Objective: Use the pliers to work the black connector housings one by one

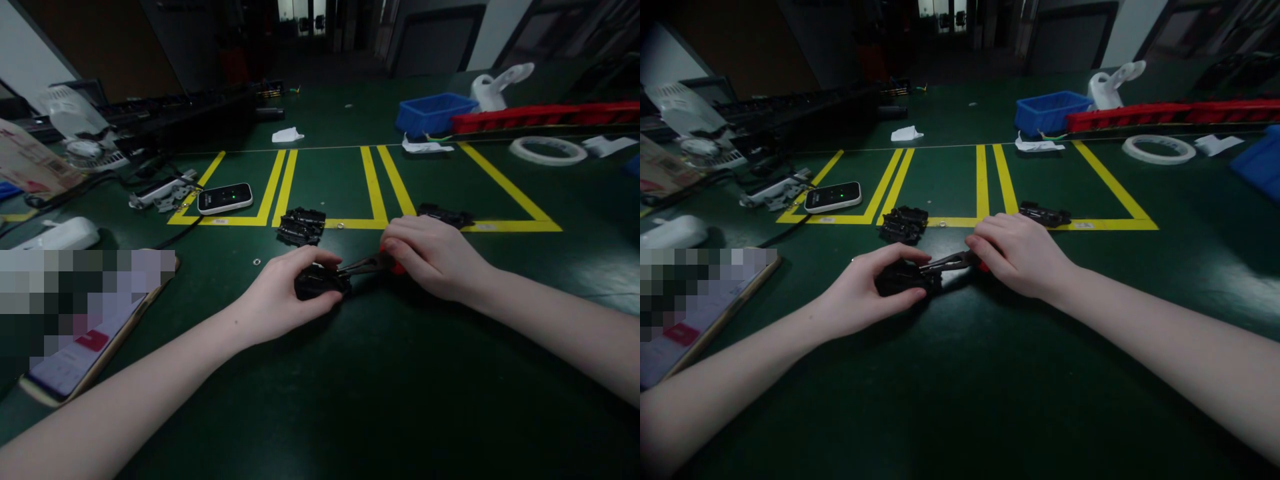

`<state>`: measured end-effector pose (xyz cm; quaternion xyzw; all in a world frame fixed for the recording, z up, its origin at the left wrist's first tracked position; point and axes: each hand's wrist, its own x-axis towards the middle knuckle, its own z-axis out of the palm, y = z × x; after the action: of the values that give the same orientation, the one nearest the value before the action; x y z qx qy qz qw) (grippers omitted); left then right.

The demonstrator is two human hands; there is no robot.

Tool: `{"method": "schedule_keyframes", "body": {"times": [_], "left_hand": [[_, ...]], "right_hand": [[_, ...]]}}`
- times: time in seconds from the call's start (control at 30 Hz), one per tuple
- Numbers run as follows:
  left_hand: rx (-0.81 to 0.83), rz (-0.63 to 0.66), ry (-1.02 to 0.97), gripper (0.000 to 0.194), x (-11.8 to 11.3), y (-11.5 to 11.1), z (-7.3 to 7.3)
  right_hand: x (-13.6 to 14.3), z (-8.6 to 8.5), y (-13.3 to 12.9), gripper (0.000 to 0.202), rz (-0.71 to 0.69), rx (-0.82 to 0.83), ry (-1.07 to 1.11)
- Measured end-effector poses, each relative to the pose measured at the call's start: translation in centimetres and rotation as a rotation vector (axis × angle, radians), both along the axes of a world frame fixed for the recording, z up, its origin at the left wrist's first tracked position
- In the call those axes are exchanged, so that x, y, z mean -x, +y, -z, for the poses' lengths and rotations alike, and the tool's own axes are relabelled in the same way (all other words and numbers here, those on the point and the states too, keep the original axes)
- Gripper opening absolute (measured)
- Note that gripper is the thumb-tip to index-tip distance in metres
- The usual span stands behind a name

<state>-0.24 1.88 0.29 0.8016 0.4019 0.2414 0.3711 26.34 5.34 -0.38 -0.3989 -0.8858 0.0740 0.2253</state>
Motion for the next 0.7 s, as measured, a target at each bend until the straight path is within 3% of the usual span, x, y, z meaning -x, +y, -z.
{"method": "schedule_keyframes", "body": {"times": [0.27, 0.47, 0.7], "left_hand": [[0.191, -0.026, -0.216, 0.064, 0.55, 0.46, 0.66], [0.230, -0.045, -0.230, 0.052, 0.56, 0.66, 0.89], [0.181, 0.011, -0.206, 0.051, 0.63, 0.40, 0.92]], "right_hand": [[-0.02, -0.12, 0.06, 0.045, -0.025, 0.001, 0.005], [-0.08, -0.04, 0.04, 0.046, -0.051, -0.006, 0.009], [-0.06, 0.03, 0.15, 0.047, -0.087, -0.009, -0.010]]}}
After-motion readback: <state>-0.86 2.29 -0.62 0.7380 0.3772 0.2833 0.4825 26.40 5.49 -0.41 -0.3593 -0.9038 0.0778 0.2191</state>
